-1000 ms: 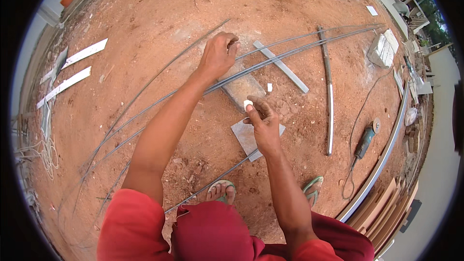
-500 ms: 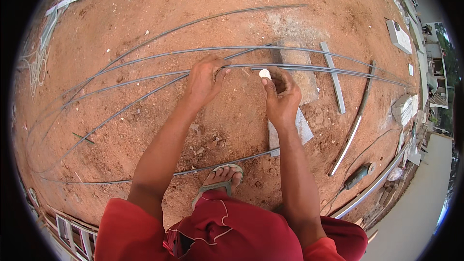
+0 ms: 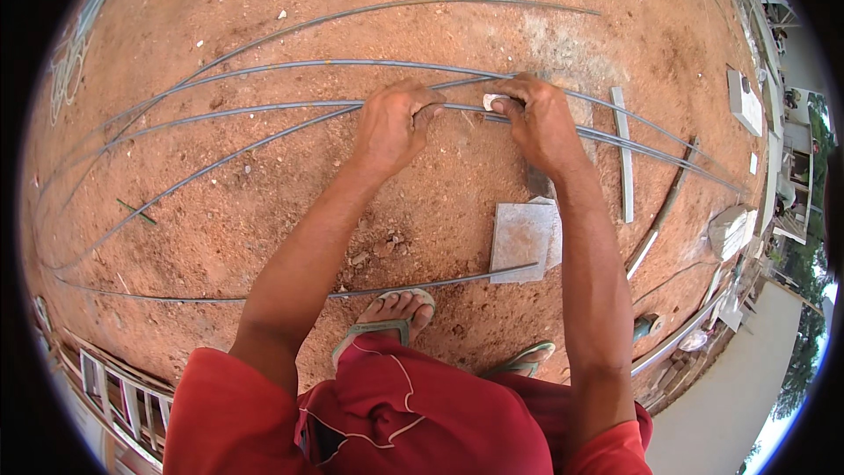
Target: The person arranges several long metal rods on the ground and uses an angle grinder to cut them into shorter pieces. The person repeatedly positions the rods, cuts them, and moves the cut pieces aside.
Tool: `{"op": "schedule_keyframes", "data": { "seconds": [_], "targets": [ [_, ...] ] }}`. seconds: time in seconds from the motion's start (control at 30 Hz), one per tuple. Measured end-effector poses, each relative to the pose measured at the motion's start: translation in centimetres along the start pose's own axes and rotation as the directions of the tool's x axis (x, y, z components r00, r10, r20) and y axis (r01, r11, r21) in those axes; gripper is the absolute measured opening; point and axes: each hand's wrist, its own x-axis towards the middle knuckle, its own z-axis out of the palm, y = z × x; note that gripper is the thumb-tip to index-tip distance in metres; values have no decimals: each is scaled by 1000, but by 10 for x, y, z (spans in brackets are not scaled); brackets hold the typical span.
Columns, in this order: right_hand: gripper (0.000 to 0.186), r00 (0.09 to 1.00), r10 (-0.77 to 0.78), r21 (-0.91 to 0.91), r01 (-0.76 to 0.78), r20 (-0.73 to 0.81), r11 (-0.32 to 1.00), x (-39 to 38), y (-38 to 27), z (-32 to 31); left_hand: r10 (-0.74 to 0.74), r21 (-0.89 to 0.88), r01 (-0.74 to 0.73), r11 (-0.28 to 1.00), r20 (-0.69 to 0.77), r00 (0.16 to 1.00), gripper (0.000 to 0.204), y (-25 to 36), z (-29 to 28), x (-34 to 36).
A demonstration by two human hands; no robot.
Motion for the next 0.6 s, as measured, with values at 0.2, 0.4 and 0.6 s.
{"op": "schedule_keyframes", "data": {
  "seconds": [0.2, 0.4, 0.6],
  "targets": [
    [20, 1000, 28, 31, -29, 13, 999, 1, 4, 4, -57, -22, 58, 998, 43, 997, 14, 7, -2, 4],
    [24, 1000, -22, 29, 22, 16, 999, 1, -2, 0, -42, -27, 43, 999, 33, 999, 15, 3, -1, 2],
    [18, 996, -87, -55, 88, 10, 995, 7, -6, 0, -82, -72, 84, 994, 30, 996, 16, 5, -2, 2]
  ]
}}
